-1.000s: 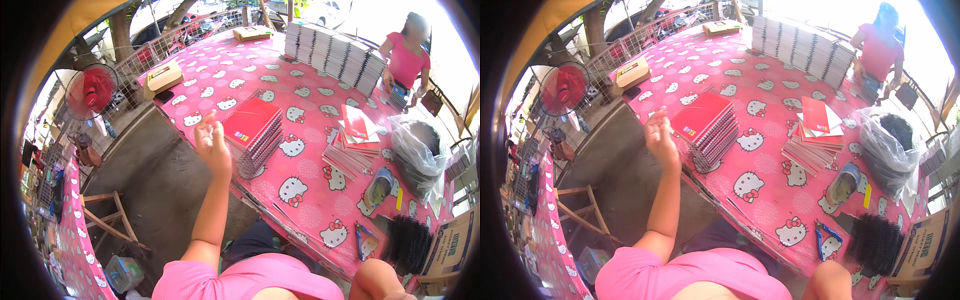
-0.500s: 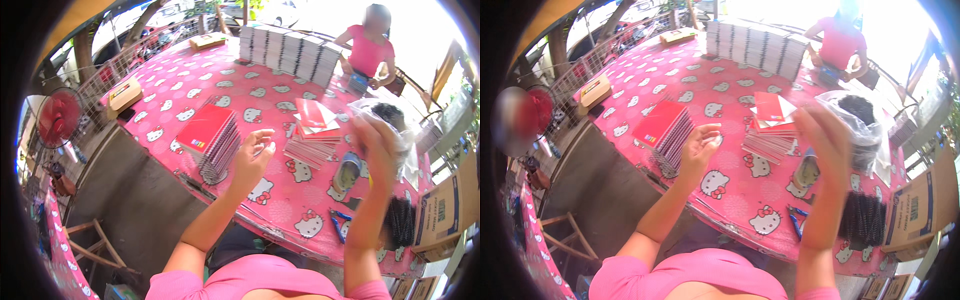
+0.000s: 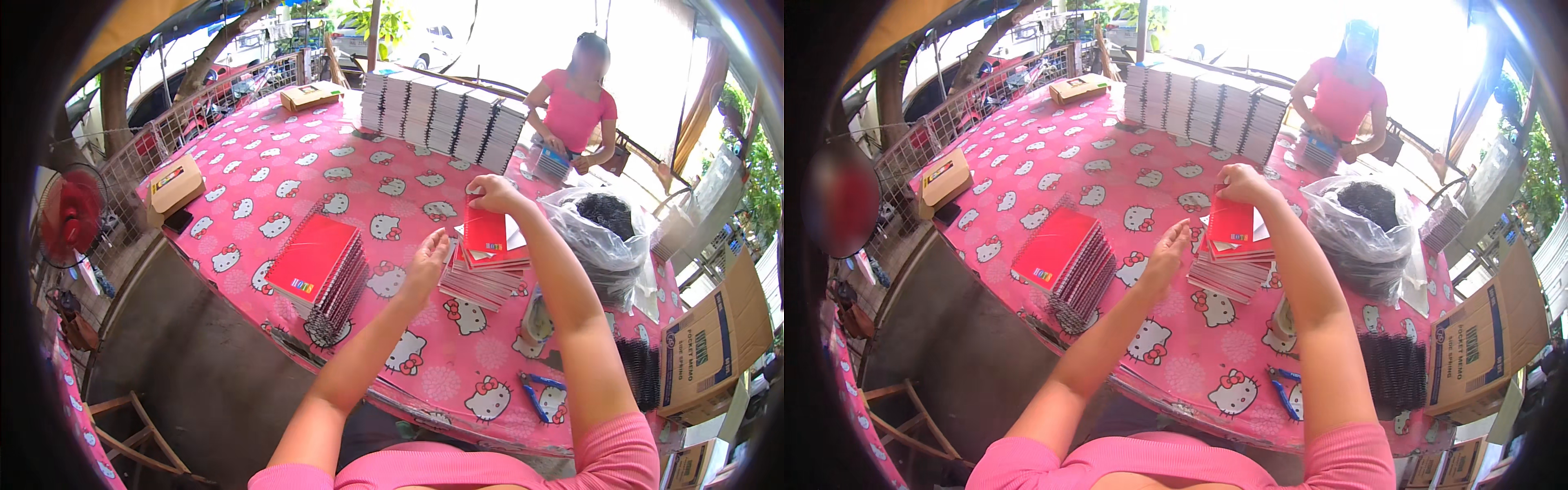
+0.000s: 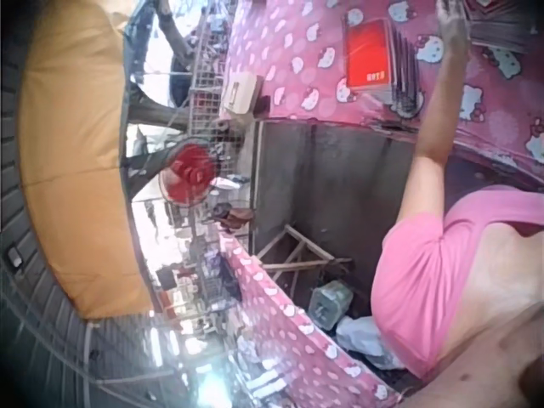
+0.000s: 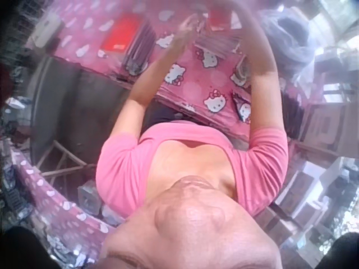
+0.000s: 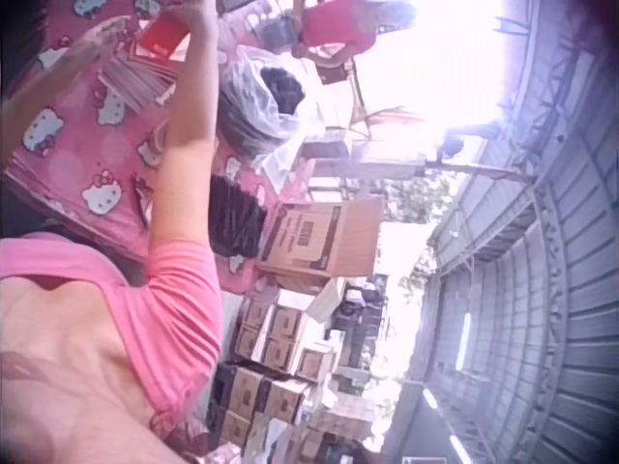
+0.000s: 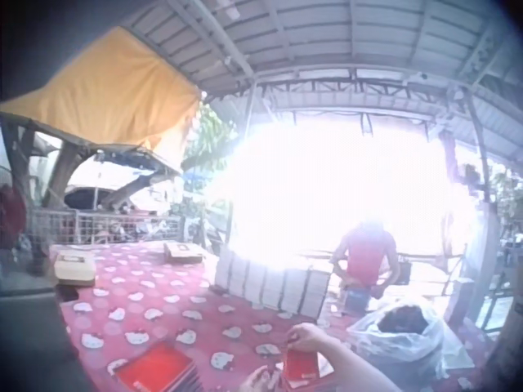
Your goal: The person threads plastic spiral coils through the pre-punched holes of small red booklets and uses a blue tool to trim the ends.
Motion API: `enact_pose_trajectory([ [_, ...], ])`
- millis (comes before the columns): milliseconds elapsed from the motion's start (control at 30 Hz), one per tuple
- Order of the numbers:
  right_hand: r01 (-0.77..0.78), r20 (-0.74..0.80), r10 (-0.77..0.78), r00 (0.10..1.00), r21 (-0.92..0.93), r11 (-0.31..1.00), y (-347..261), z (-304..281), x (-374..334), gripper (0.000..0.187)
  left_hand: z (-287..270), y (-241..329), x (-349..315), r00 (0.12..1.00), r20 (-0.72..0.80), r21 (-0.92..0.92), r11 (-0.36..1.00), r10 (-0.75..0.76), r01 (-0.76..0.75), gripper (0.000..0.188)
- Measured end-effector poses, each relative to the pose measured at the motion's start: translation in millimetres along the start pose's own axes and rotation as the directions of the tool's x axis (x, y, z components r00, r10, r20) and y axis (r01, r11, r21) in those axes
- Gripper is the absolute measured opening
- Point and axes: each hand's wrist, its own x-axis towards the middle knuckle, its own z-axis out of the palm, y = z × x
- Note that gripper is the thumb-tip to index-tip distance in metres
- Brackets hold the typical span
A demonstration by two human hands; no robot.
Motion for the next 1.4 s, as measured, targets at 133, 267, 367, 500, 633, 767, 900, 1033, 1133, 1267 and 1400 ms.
enact_pose_trajectory([
  [133, -0.111, 0.007, 0.111, 0.994, -0.019, 0.994, -9.2, -15.3, -20.6, 0.049, -13.4, -28.6, 40.4, 0.968, 0.093, 0.018, 0.971, 0.235, -0.238, 0.070],
  [267, -0.154, -0.077, 0.175, 0.982, 0.228, 0.961, 37.7, 2.4, -42.3, 0.055, 11.5, -45.5, 79.9, 0.924, 0.099, 0.088, 0.922, 0.369, -0.377, 0.079],
  [367, -0.146, -0.170, 0.207, 0.964, 0.315, 0.938, 48.4, 12.3, -63.3, 0.053, 19.9, -40.0, 89.9, 0.938, 0.127, 0.048, 0.943, 0.322, -0.330, 0.074],
  [500, -0.050, -0.430, 0.265, 0.863, 0.450, 0.892, 37.2, 30.8, -94.7, 0.045, 13.8, -40.7, 104.2, 0.967, 0.020, -0.056, 0.966, 0.255, -0.253, 0.066],
  [633, 0.002, -0.576, 0.487, 0.656, 0.648, 0.762, 35.3, 65.2, -115.6, 0.048, 16.3, -34.5, 110.4, 0.976, 0.024, 0.005, 0.976, 0.215, -0.216, 0.076],
  [767, 0.015, -0.617, 0.652, 0.441, 0.731, 0.682, 13.9, 82.6, -120.1, 0.056, 23.6, -21.8, 99.8, 0.977, -0.002, 0.258, 0.944, 0.212, -0.204, 0.083],
  [900, 0.087, -0.639, 0.633, 0.436, 0.730, 0.678, 22.1, 88.4, -119.2, 0.070, 7.3, -26.8, 117.0, 0.985, 0.116, 0.163, 0.975, 0.130, -0.148, 0.093],
  [1033, -0.141, 0.231, 0.590, 0.773, 0.971, -0.194, 57.2, 81.4, -158.0, 0.111, -11.6, -28.8, 96.2, 0.965, -0.040, 0.224, 0.939, -0.261, 0.263, 0.102],
  [1133, -0.409, 0.516, 0.285, 0.808, 0.839, -0.359, 53.2, 78.4, -167.8, 0.115, 1.3, -16.6, 65.0, 0.892, 0.155, 0.116, 0.904, -0.425, 0.411, 0.094],
  [1267, -0.394, 0.457, 0.236, 0.858, 0.878, -0.272, 33.8, 82.5, -153.0, 0.105, 2.1, -13.9, 45.4, 0.844, 0.387, 0.077, 0.925, -0.371, 0.371, 0.064],
  [1400, -0.369, 0.451, 0.326, 0.831, 0.885, -0.283, -23.6, 69.4, -160.8, 0.088, -17.0, -8.7, 20.4, 0.845, 0.394, -0.072, 0.904, -0.362, 0.421, 0.047],
])
